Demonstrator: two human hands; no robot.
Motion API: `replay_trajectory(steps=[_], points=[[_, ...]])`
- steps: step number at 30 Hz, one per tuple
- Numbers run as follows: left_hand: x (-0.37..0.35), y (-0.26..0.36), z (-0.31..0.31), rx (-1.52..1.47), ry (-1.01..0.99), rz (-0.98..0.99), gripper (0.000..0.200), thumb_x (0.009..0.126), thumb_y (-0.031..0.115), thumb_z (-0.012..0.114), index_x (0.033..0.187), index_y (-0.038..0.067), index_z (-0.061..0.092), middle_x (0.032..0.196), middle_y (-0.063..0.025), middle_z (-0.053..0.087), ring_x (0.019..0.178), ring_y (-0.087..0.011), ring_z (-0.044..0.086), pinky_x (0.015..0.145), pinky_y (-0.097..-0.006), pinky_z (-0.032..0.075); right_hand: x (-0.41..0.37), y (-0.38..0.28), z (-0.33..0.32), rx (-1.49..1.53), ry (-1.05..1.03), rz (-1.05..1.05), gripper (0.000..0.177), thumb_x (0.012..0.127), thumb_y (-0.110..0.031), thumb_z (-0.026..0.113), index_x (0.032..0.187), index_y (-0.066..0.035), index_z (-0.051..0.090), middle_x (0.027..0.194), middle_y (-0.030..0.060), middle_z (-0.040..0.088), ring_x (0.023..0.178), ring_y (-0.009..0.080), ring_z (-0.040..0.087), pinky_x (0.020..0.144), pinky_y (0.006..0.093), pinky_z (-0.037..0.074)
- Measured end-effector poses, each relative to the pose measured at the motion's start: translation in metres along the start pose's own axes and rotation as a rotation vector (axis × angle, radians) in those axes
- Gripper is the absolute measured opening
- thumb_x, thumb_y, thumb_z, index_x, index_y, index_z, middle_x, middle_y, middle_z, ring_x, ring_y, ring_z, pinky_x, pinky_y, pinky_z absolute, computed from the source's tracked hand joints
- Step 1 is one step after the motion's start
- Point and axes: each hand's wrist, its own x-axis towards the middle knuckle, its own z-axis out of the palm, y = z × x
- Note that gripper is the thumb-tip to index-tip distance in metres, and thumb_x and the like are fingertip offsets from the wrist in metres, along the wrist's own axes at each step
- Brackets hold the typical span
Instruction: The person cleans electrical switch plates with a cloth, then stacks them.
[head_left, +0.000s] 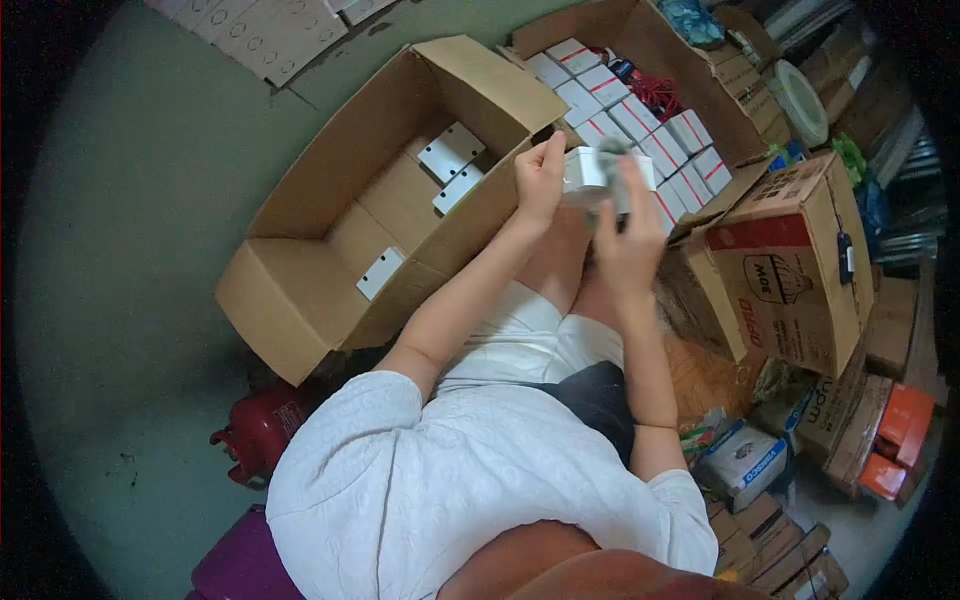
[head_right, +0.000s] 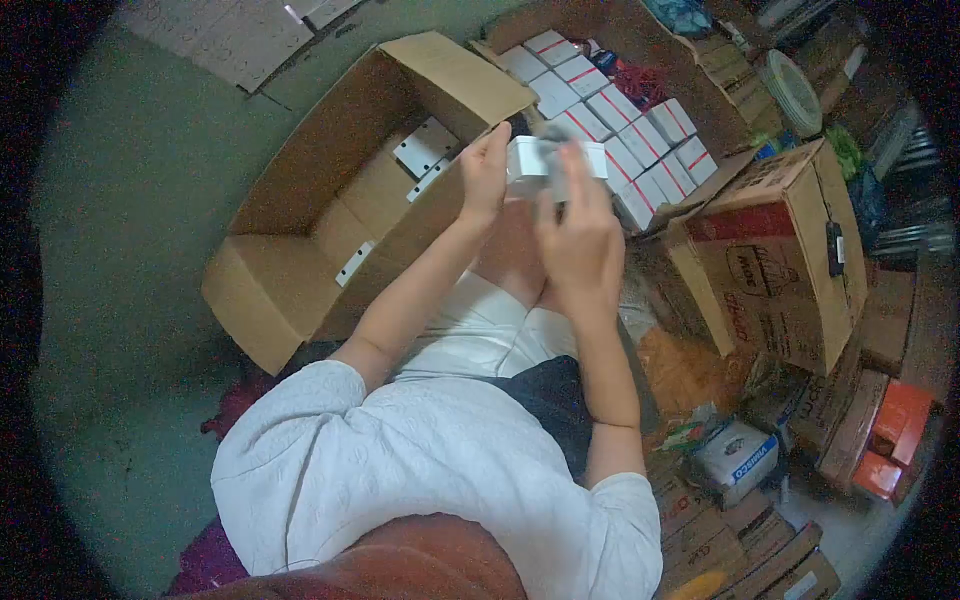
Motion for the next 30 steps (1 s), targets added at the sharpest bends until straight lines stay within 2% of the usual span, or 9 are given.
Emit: replay_trajectory(steps=[2,5,6,9,14,21,27,29,30], points=[[-0.005,0.002,0.005,0.012,0.006,-0.006,0.047,0.1,0.027,0.055,0.058,0.008,0.047,0.057,0.0094,0.04,0.053,-0.0016,0.032,0.047,-0.0243,0.024,-0.002,-0.028,-0.003,0.039,-0.126,-0.029,0.052,0.084,-0.005,0.064,0.134,-0.003,0.052,0.136,0.0177,0.055,0.119,0.0359,0.057,0.098,0.0432,0.047],[0.001,0.012,0.002,-0.024,0.049,-0.088,0.048,0.1,0.027,0.054,0.057,0.008,0.044,0.058,0.0093,0.04,0.055,-0.002,0.032,0.048,-0.0246,0.025,0.006,-0.007,-0.002,-0.026,-0.125,-0.059,0.053,0.083,-0.006,0.066,0.134,-0.003,0.053,0.138,0.017,0.054,0.118,0.0353,0.057,0.098,0.0422,0.047],[0.008,0.004,-0.006,-0.016,0.082,-0.01,0.047,0.1,0.027,0.054,0.058,0.007,0.045,0.058,0.009,0.04,0.055,-0.0021,0.032,0.048,-0.0244,0.025,0.01,0.01,0.001,-0.105,-0.06,-0.073,0.056,0.079,-0.006,0.069,0.133,0.001,0.053,0.139,0.0198,0.052,0.11,0.0364,0.059,0.095,0.0437,0.048],[0.016,0.015,-0.01,-0.008,0.103,0.077,0.047,0.101,0.027,0.054,0.059,0.007,0.045,0.059,0.0085,0.042,0.058,-0.0017,0.032,0.049,-0.0242,0.026,0.024,0.017,-0.007,-0.172,0.001,-0.068,0.055,0.08,-0.006,0.069,0.132,0.001,0.054,0.138,0.0202,0.052,0.11,0.0365,0.059,0.095,0.0432,0.048],[0.02,0.012,-0.01,0.023,0.039,0.037,0.045,0.101,0.026,0.052,0.06,0.008,0.046,0.06,0.0083,0.042,0.057,-0.0019,0.033,0.05,-0.0237,0.027,0.012,-0.022,0.0,0.095,-0.12,-0.13,0.068,0.071,-0.001,0.071,0.136,0.0,0.05,0.143,0.0197,0.047,0.108,0.0379,0.06,0.094,0.0427,0.048],[0.015,0.037,-0.014,-0.009,0.081,0.018,0.044,0.1,0.029,0.053,0.065,0.005,0.057,0.063,0.0048,0.052,0.057,-0.0029,0.04,0.051,-0.0234,0.033,0.024,0.009,-0.005,0.007,-0.047,0.009,0.062,0.077,0.0,0.067,0.137,-0.003,0.051,0.142,0.0147,0.05,0.118,0.0358,0.057,0.098,0.0413,0.047],[0.009,0.035,-0.001,-0.011,0.062,0.031,0.041,0.102,0.027,0.051,0.068,0.004,0.056,0.064,0.006,0.05,0.059,-0.0022,0.039,0.051,-0.0235,0.031,0.016,-0.016,-0.004,0.126,-0.186,-0.098,0.065,0.076,0.0,0.067,0.138,-0.001,0.049,0.142,0.0178,0.049,0.119,0.0367,0.057,0.098,0.0409,0.048],[0.009,0.033,-0.01,-0.021,0.112,0.091,0.043,0.102,0.027,0.05,0.065,0.006,0.053,0.063,0.007,0.047,0.059,-0.0017,0.037,0.051,-0.0235,0.03,0.017,0.008,0.001,0.011,-0.002,-0.026,0.065,0.077,0.0,0.067,0.139,0.0,0.048,0.14,0.0205,0.05,0.117,0.0378,0.058,0.098,0.0411,0.048],[0.007,0.042,-0.011,-0.013,0.094,0.091,0.044,0.103,0.03,0.049,0.065,0.008,0.05,0.063,0.0069,0.046,0.059,-0.002,0.037,0.051,-0.0233,0.03,0.022,0.016,0.002,-0.036,0.08,-0.046,0.063,0.08,-0.002,0.063,0.141,-0.002,0.047,0.138,0.0181,0.054,0.095,0.026,0.065,0.088,0.0376,0.051]])
